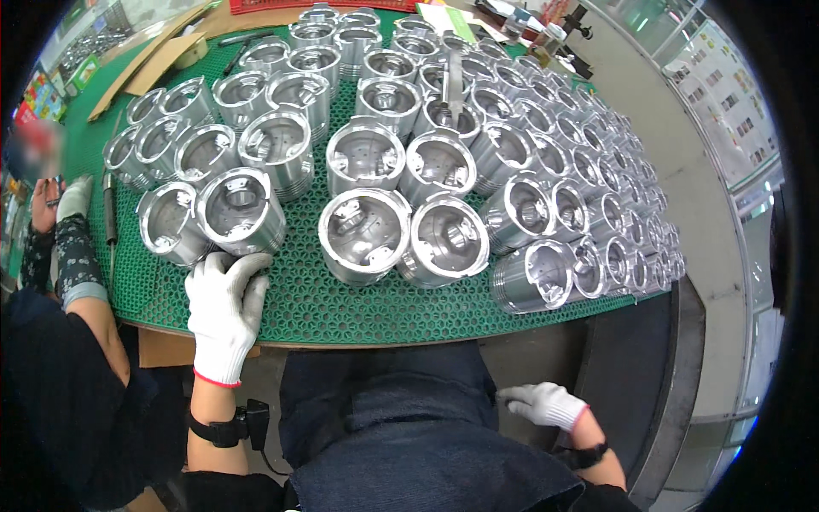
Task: Manually file the edges and interior surfaces of metal engine pistons to remove burrs and inspect for quality.
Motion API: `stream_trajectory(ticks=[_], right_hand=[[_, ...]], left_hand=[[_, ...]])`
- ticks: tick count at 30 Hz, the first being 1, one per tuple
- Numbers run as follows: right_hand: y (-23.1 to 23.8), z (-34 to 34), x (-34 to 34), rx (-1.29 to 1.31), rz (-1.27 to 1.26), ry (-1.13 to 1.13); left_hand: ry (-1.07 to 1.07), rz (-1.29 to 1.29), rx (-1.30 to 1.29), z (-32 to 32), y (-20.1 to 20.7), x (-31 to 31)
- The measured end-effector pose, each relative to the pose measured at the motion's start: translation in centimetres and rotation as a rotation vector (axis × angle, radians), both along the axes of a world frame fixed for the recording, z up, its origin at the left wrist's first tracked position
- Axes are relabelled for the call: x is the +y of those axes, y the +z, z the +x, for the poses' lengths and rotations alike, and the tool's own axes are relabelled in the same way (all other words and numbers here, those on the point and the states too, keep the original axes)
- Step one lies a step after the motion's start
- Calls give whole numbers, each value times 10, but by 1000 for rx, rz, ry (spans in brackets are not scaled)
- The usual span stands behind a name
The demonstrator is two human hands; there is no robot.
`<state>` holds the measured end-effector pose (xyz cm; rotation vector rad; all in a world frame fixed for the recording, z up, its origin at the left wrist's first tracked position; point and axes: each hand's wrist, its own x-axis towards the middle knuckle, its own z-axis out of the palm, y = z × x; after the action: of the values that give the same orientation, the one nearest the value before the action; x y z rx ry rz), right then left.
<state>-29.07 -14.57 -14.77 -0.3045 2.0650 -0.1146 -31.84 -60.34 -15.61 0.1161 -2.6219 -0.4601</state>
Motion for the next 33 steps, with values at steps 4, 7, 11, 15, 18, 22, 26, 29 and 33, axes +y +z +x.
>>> stream_trajectory(ticks=[4,7,11,15,18,22,26,29,33], right_hand=[[143,-13,-43,303,-392,187],[190,-32,-68,548,-651,76],[165,-54,-91,362,-510,20],[101,-36,-61,-32,-394,-38],[45,2,-33,-257,156,-15],[-36,90,37,-635,68,-47],[-74,197,44,-938,54,90],[-93,272,69,-1041,34,145],[-36,287,70,-1087,86,-12]], left_hand=[[17,-5,3,11,-1,-4],[-19,-1,35,12,1,-4],[-33,-8,24,13,-5,-10],[-67,3,45,9,-6,-9],[-108,7,29,6,-6,-8],[-153,35,-2,8,-6,-12],[-185,56,-16,8,-8,-17],[-197,59,-32,12,-10,-17],[-187,32,-54,12,-11,-18]])
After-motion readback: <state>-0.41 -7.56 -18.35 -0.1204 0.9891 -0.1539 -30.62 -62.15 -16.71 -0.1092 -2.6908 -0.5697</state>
